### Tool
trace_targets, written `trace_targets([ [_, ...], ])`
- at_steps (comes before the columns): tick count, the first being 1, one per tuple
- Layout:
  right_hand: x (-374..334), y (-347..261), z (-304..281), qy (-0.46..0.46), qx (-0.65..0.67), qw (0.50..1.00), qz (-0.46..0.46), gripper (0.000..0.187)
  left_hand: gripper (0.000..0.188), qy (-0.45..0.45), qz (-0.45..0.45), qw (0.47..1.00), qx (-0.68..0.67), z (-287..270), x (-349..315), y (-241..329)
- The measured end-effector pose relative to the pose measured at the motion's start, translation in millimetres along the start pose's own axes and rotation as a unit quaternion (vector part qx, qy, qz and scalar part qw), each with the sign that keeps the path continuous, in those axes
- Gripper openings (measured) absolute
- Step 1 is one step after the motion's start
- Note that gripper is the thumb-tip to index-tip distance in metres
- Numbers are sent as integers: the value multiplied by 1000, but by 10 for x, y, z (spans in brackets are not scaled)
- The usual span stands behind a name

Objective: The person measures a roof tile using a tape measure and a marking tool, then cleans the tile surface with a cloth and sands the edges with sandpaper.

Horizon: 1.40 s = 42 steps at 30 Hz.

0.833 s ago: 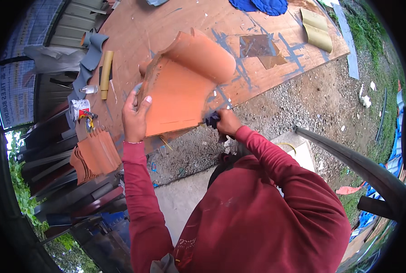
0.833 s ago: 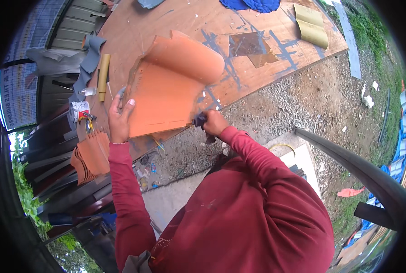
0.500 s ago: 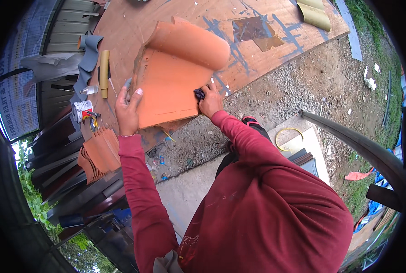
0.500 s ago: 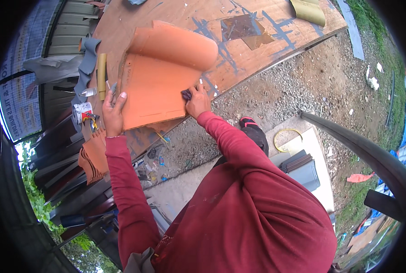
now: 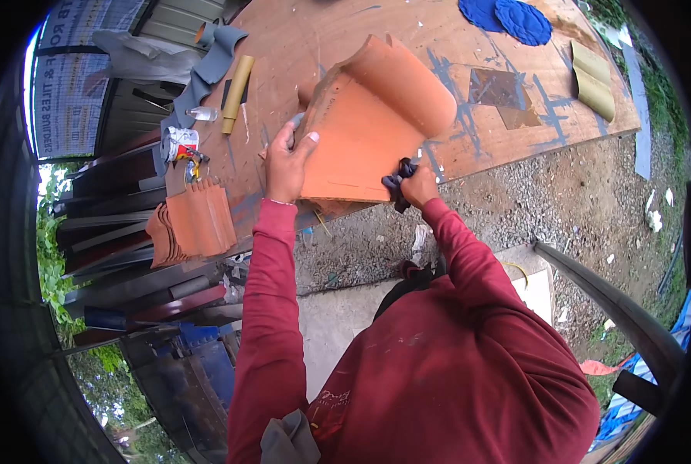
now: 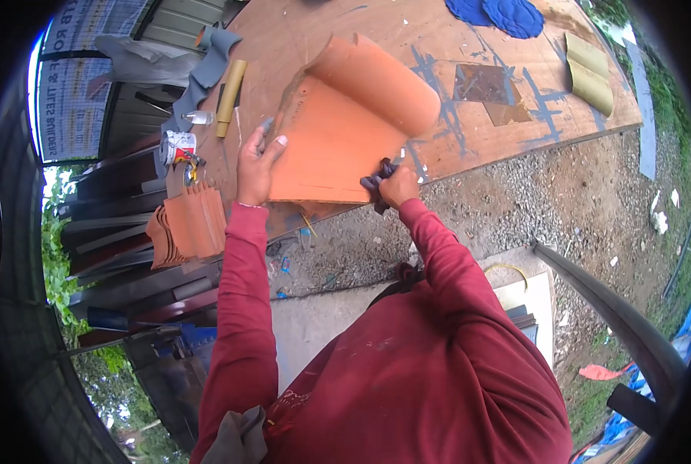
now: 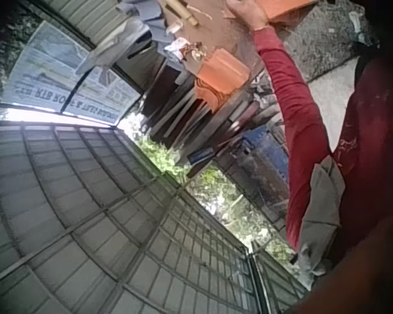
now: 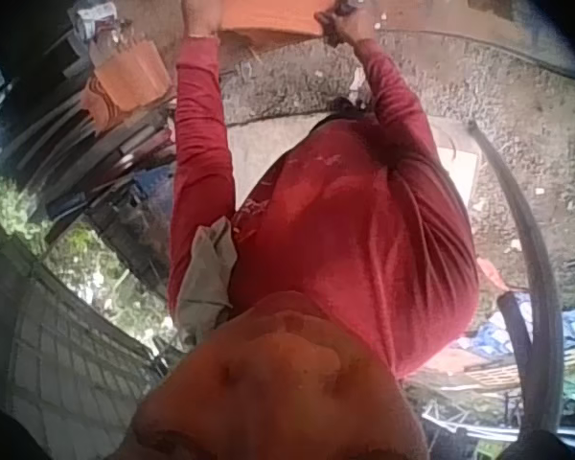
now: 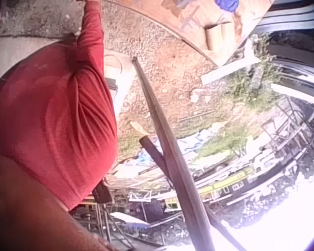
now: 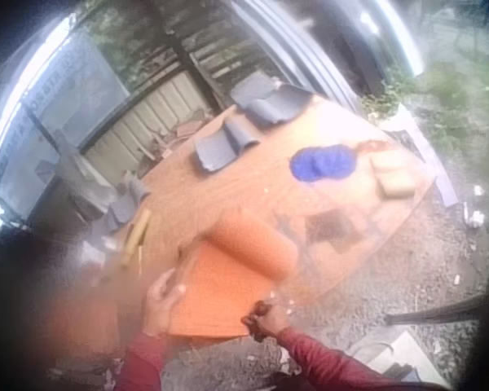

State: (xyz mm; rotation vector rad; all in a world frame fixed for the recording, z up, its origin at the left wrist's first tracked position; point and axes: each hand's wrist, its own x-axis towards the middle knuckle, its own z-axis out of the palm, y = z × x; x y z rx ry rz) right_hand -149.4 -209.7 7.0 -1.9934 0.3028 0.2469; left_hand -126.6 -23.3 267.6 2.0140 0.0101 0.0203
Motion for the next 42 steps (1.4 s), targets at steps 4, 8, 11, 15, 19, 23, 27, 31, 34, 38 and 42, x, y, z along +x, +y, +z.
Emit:
trace_targets([
  [4, -214, 300, -531, -130, 46, 990, -24, 33, 52, 5, 9, 999, -39, -50, 13, -74],
  [8, -97, 385, -720, -153, 145, 975, 65, 28, 60, -19, 10, 995, 95, -165, 80, -153],
  [11, -208, 589, -229, -358, 422, 788, 272, 41, 67, -30, -3, 971, 237, -195, 196, -119],
  [15, -539, 234, 231, -349, 526, 697, 340, 49, 55, -22, -58, 943, 326, -90, 212, 11],
  [19, -545, 203, 432, -235, 689, 622, 289, 40, 50, -10, -13, 955, 295, -194, 341, -303],
  [23, -626, 67, 324, -194, 684, 630, 312, 30, 46, -71, -41, 980, 181, -503, 597, -907],
  [27, -710, 279, 280, -151, 644, 715, 227, 35, 43, -112, -46, 980, 156, -694, 848, -1418],
  [31, -1014, -250, 14, -41, 607, 759, 232, 44, 45, -198, -82, 970, 117, -866, 1029, -1905],
  [34, -1147, -699, -103, 28, 586, 797, 143, 51, 47, -186, -33, 948, 254, -814, 1042, -2033],
  [38, -1164, -1109, -106, 112, 597, 778, 160, 43, 63, -237, -23, 900, 365, -886, 1263, -1626],
  [42, -1231, -1345, 405, 82, 633, 749, 175, 30, 70, -329, 12, 827, 456, -1158, 1696, -1395],
])
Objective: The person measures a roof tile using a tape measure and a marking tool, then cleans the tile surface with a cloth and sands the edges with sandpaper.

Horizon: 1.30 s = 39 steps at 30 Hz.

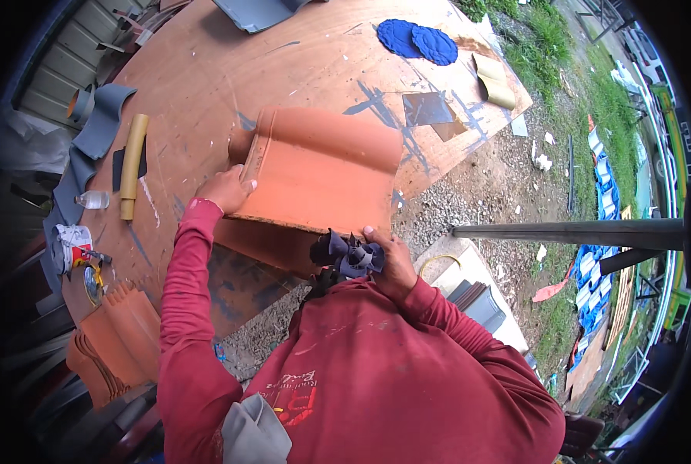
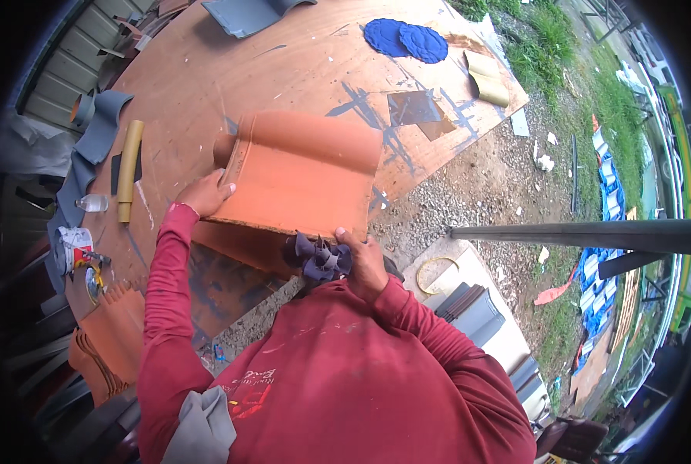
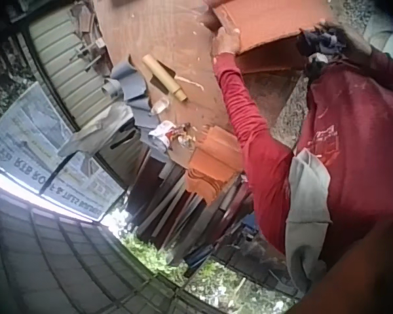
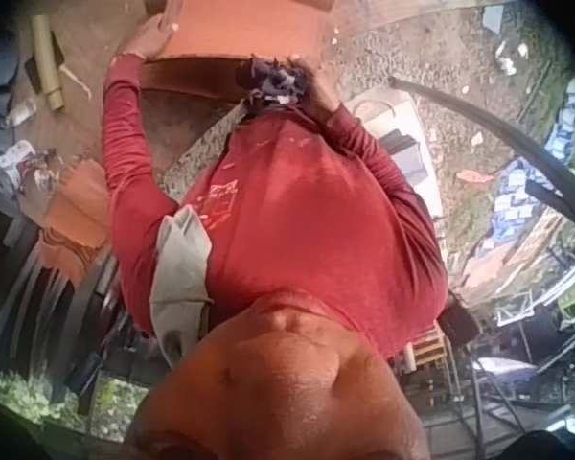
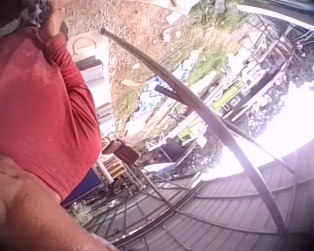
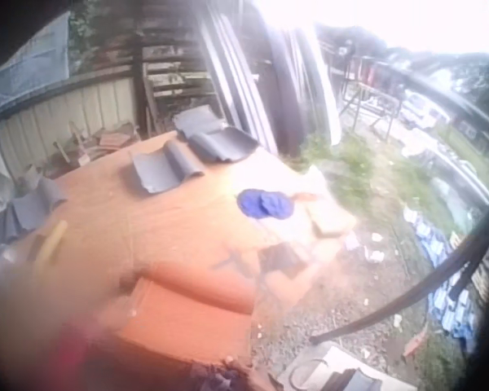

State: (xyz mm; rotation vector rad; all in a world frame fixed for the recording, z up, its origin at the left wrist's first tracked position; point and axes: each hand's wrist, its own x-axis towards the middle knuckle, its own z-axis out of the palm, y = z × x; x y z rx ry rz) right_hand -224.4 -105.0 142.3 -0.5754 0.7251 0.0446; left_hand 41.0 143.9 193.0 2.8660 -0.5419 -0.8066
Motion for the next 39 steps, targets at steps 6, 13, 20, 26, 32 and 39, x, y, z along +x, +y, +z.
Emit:
trace_targets([
  [6, -4, 101, 165, -15, -22, 996, 83, 32, 72, 106, 88, 989, 51, -327, -56, -226],
  [13, -122, 68, -89, -37, -135, 989, 57, 57, 46, 164, 77, 949, -258, -433, 598, -823],
  [20, -153, -579, -560, -32, -613, 788, 34, 66, 33, 282, 162, 834, -446, -34, -115, -867],
  [26, 582, -1614, -999, 203, -489, 811, -247, 34, 32, 362, 42, 795, -484, 545, -379, -721],
  [32, 1979, -3076, -1357, 144, -553, 756, -319, 78, 34, 414, -53, 826, -380, 473, -681, -141],
  [39, 3542, -5517, -2887, 445, -691, 422, -383, 113, 28, 436, -157, 837, -292, 799, -1343, 880],
])
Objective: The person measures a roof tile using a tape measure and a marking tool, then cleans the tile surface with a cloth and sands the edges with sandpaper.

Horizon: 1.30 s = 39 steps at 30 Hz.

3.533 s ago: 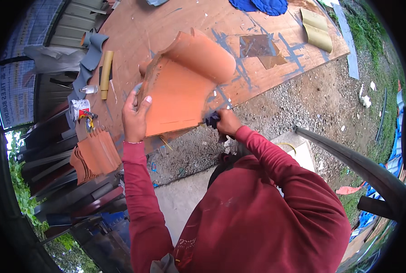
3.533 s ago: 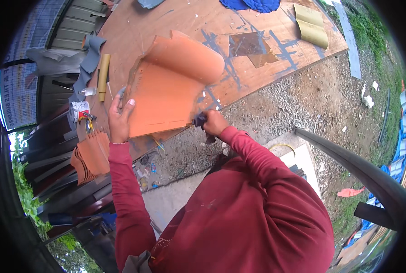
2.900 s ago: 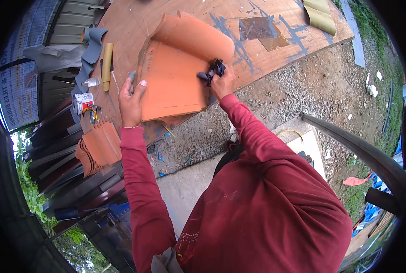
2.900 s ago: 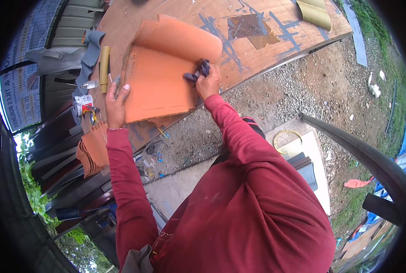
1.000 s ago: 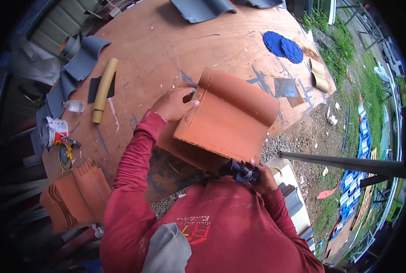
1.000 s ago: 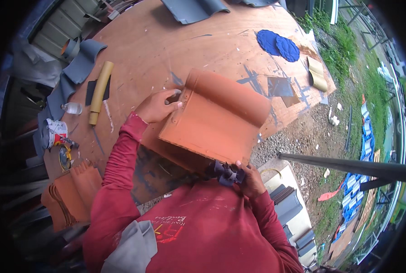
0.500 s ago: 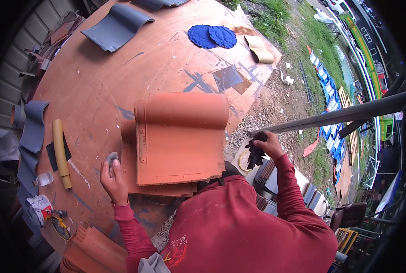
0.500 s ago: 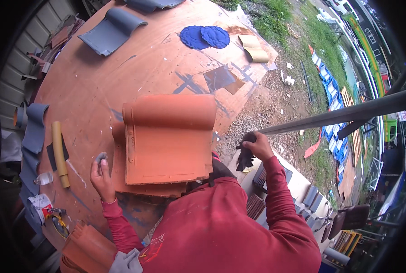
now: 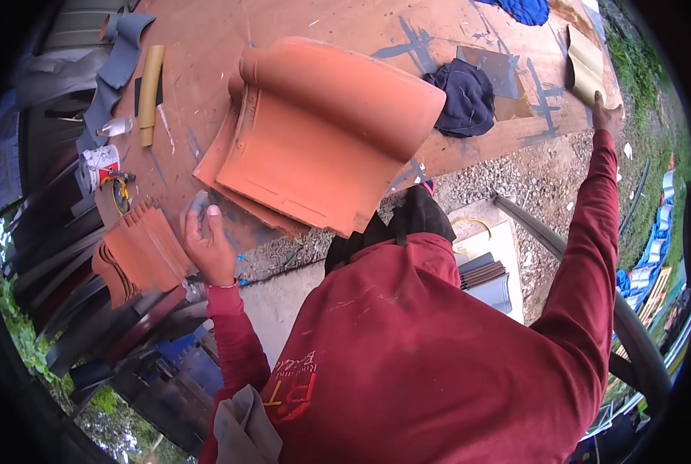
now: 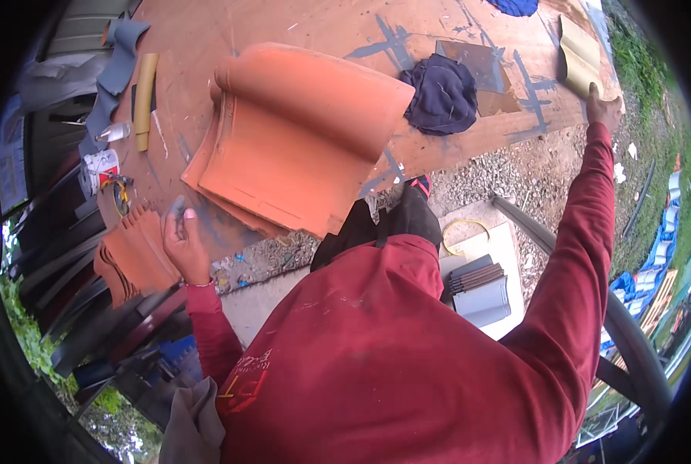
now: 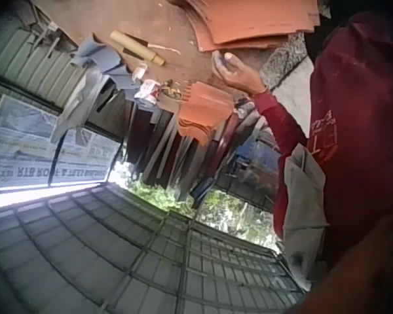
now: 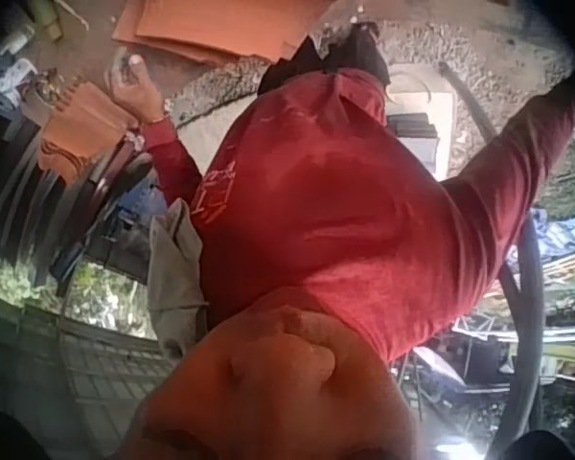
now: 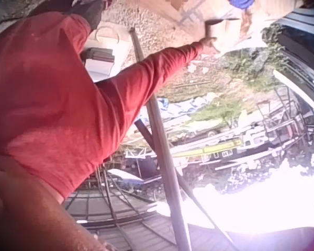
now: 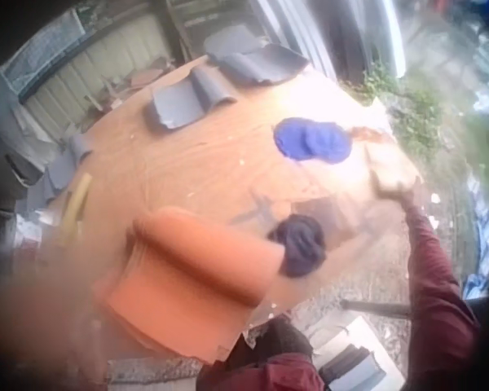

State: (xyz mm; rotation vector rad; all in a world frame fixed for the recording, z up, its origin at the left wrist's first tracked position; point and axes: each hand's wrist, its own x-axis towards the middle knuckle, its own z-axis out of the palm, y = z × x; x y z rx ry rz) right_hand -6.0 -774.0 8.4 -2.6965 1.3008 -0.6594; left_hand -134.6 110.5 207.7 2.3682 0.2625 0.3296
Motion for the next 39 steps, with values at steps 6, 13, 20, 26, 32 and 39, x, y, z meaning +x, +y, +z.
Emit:
trace_targets([
  [6, 50, -558, 516, -195, -39, 980, 14, 126, 27, 18, -23, 997, 70, 51, -796, 353],
  [13, 374, -17, 503, -201, 36, 979, -17, 87, 25, 49, -57, 997, -12, 318, -946, 536],
  [20, -471, -746, -184, -225, -82, 970, 46, 105, 24, 2, 7, 999, -47, 557, -966, 749],
  [26, -421, -263, -130, -214, 185, 957, 57, 68, 25, -33, 50, 993, -103, 617, -834, 822],
  [32, -1603, -1154, -2123, -154, 399, 869, -248, 20, 24, 56, 4, 971, -232, 311, -1003, 766],
  [39, -2630, -1922, -3659, -117, 323, 709, -616, 20, 28, 108, 104, 941, -304, 72, -531, 1233],
])
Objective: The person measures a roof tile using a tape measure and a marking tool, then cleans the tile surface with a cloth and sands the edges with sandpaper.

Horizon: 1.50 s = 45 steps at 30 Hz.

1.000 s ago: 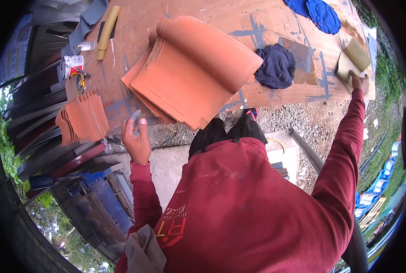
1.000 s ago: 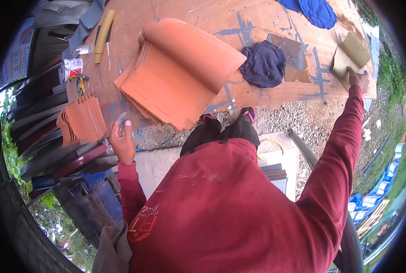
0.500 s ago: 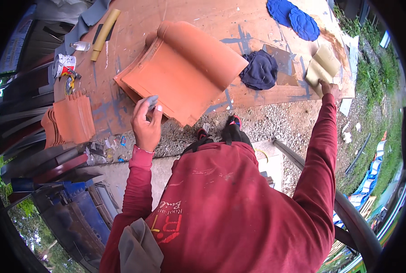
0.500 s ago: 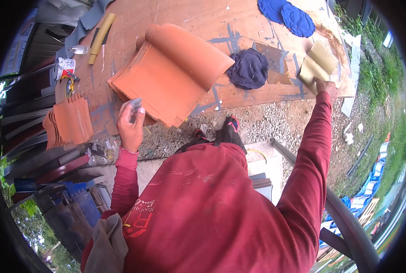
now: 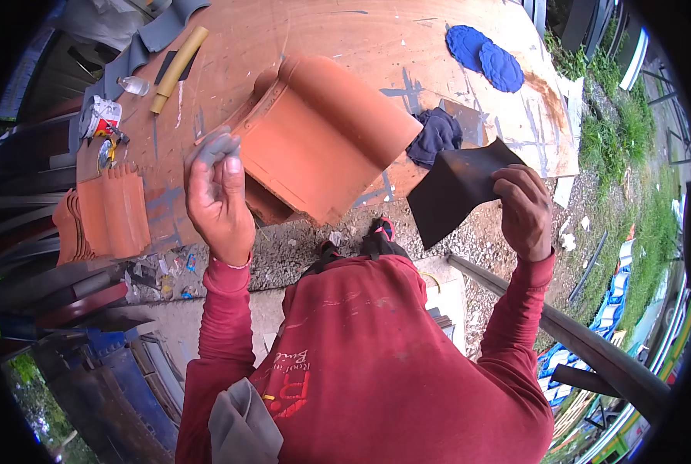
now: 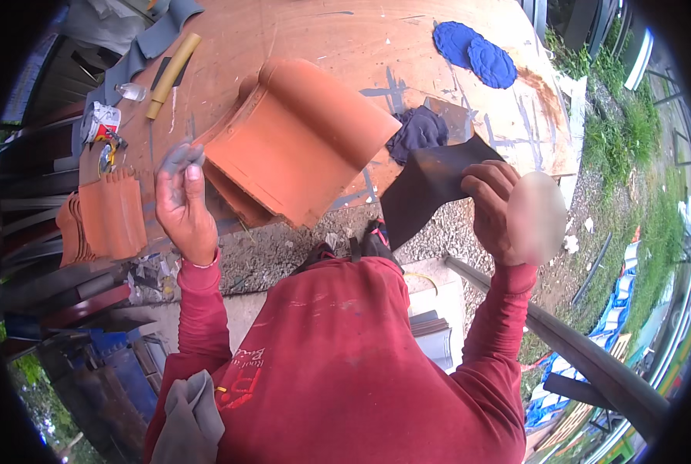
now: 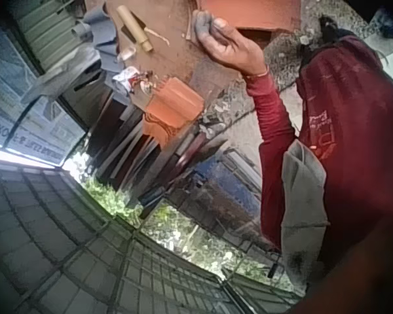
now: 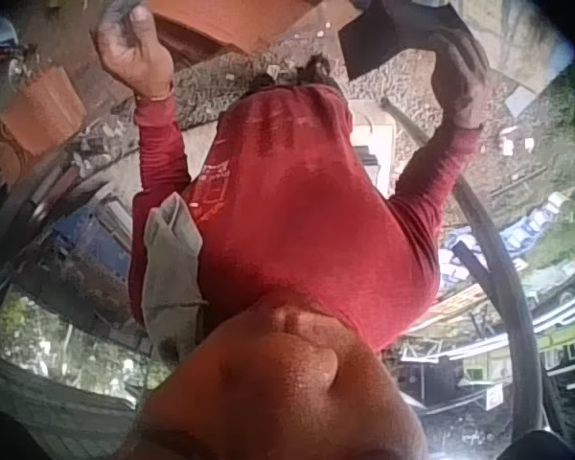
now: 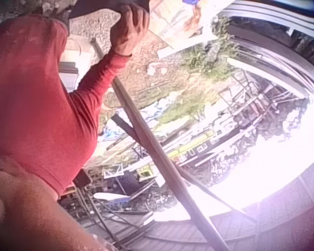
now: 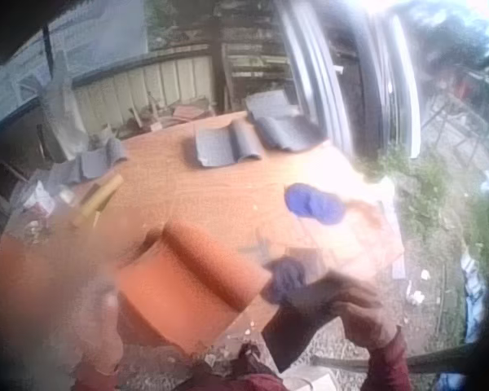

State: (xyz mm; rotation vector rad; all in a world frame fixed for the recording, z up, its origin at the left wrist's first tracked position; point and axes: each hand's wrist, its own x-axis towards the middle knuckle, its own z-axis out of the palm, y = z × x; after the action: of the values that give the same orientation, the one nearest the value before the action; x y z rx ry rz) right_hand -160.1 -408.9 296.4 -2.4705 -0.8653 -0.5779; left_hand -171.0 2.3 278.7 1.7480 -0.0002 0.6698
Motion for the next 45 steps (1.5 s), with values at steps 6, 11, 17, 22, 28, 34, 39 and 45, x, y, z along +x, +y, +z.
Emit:
trace_targets([
  [6, 24, -843, 545, 77, 208, 966, 131, 22, 61, -385, 251, 882, 106, 448, -35, 275],
  [11, -476, -981, 821, 231, 383, 846, 290, 57, 36, -340, -159, 926, -29, 499, -846, -217],
  [17, -1081, -1183, 1169, 46, 677, 617, 398, 121, 38, -407, -303, 823, -256, 648, -1400, -503],
  [22, -995, -1025, 1431, -40, 535, 692, 483, 38, 32, -364, -141, 917, 85, 403, -1238, -457],
  [28, -227, -914, 1545, 90, -13, 988, 128, 73, 58, 21, -266, 961, 71, -185, -1416, -1198],
  [34, -647, -1027, 2773, -56, -3, 993, 107, 70, 51, -66, -403, 909, -80, 5, -1117, -1734],
  [39, -424, -1258, 2096, -121, 170, 970, 128, 68, 38, -19, -308, 950, 39, 114, -1119, -1795],
  [45, -672, -1347, 2631, -75, 112, 978, 158, 67, 43, -37, -394, 918, 0, 183, -1076, -1482],
])
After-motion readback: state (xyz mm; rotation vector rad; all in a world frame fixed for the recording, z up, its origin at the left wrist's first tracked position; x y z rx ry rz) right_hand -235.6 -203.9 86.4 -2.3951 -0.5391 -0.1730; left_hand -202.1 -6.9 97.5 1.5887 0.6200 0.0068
